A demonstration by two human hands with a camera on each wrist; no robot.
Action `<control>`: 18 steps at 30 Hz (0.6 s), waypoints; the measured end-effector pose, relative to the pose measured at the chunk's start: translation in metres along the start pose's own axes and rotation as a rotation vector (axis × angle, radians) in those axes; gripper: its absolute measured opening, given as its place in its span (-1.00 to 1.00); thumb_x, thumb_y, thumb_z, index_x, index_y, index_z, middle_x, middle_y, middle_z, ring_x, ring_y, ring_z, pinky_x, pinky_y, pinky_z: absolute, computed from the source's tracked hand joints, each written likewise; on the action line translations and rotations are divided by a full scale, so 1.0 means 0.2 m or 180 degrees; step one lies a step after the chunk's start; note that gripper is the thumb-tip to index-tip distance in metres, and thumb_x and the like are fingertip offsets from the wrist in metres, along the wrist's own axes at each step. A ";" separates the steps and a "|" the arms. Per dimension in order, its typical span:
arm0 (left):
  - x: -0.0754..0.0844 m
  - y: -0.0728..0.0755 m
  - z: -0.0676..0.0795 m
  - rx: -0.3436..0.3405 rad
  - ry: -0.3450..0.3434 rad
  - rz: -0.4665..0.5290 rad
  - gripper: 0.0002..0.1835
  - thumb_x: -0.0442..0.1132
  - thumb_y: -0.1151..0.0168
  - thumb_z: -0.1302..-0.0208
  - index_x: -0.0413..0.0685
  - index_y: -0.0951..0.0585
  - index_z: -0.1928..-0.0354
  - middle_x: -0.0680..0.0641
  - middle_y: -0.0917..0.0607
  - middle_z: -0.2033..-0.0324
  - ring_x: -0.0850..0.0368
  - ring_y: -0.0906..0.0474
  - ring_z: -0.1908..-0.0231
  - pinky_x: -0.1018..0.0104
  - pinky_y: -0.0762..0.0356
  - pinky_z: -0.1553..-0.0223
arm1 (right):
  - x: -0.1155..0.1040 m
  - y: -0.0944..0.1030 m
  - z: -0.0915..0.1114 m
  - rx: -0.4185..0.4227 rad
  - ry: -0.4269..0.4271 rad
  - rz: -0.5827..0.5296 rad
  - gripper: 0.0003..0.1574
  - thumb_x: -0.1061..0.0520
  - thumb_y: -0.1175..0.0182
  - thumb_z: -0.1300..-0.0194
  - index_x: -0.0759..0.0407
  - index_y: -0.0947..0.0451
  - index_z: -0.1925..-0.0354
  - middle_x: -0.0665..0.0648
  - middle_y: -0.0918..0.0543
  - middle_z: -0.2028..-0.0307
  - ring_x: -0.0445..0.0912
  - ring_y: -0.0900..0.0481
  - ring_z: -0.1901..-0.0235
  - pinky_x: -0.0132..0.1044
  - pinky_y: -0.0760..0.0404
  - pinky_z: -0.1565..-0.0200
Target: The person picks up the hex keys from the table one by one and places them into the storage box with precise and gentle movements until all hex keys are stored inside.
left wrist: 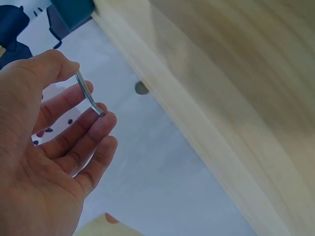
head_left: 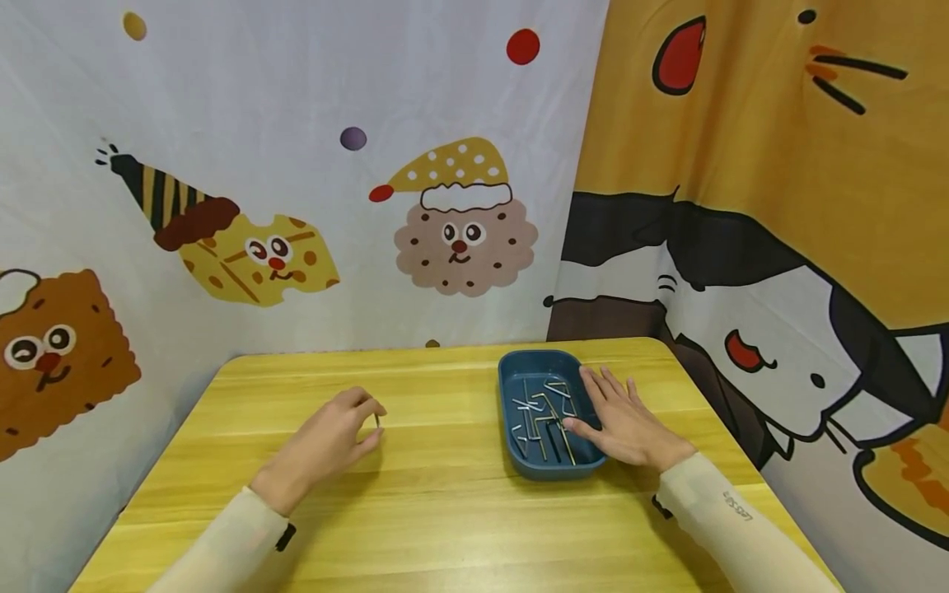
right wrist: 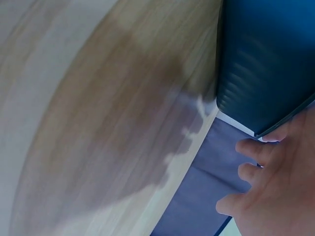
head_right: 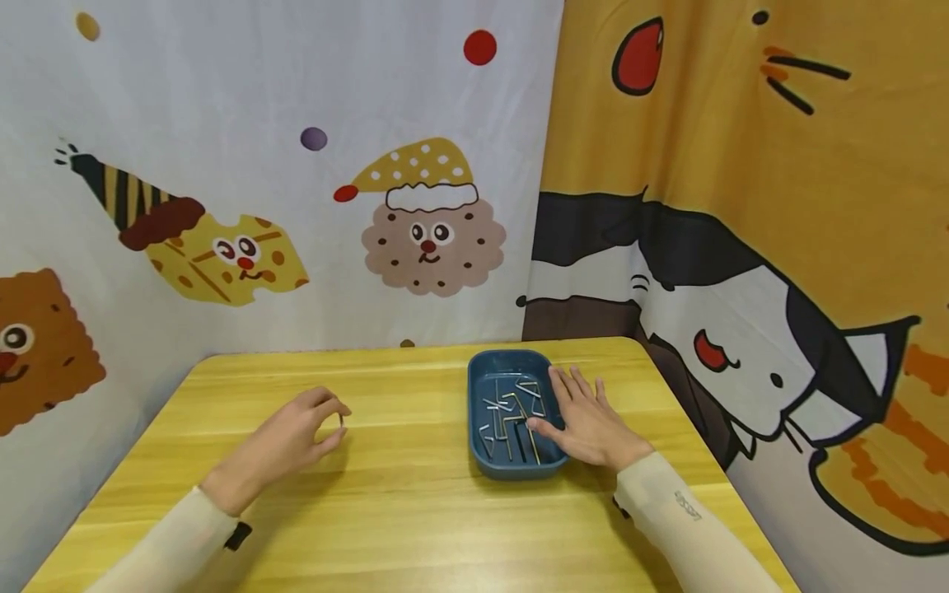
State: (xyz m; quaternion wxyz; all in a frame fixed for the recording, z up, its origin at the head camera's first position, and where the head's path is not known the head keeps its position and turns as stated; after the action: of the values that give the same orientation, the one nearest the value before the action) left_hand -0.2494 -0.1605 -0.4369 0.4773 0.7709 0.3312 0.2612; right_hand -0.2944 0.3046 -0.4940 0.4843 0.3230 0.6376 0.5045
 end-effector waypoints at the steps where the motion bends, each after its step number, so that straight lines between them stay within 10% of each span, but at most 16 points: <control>1: 0.01 0.00 -0.01 -0.0006 0.0003 0.0018 -0.76 -0.30 -0.68 -0.41 -0.16 -0.86 -0.03 -0.15 -0.81 0.03 0.08 -0.75 0.21 0.25 -0.82 0.20 | 0.00 0.00 0.00 0.0001 0.0003 -0.0001 0.40 -0.64 -0.07 -0.69 0.24 0.09 -0.92 0.37 -0.03 -0.90 0.46 0.11 -0.89 0.69 0.20 -0.77; 18: 0.19 -0.07 -0.27 -0.0013 -0.0211 0.0053 -0.78 -0.20 -0.66 -0.48 -0.07 -0.87 -0.06 -0.08 -0.81 0.01 0.14 -0.70 0.22 0.28 -0.78 0.18 | 0.01 -0.02 -0.01 0.0022 0.0048 -0.0063 0.36 -0.62 -0.07 -0.70 0.19 0.09 -0.93 0.35 -0.04 -0.91 0.44 0.15 -0.90 0.71 0.25 -0.75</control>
State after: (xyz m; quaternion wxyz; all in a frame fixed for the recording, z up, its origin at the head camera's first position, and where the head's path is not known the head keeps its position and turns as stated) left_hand -0.2672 -0.0961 -0.4231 0.4873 0.7809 0.3083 0.2402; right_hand -0.2963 0.3055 -0.4980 0.4834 0.3145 0.6461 0.4999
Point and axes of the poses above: each hand's wrist, its own z-axis away from the middle knuckle, its own y-axis out of the back of the hand, x = y × z, the point moved 6 cm from there along -z, towards the middle knuckle
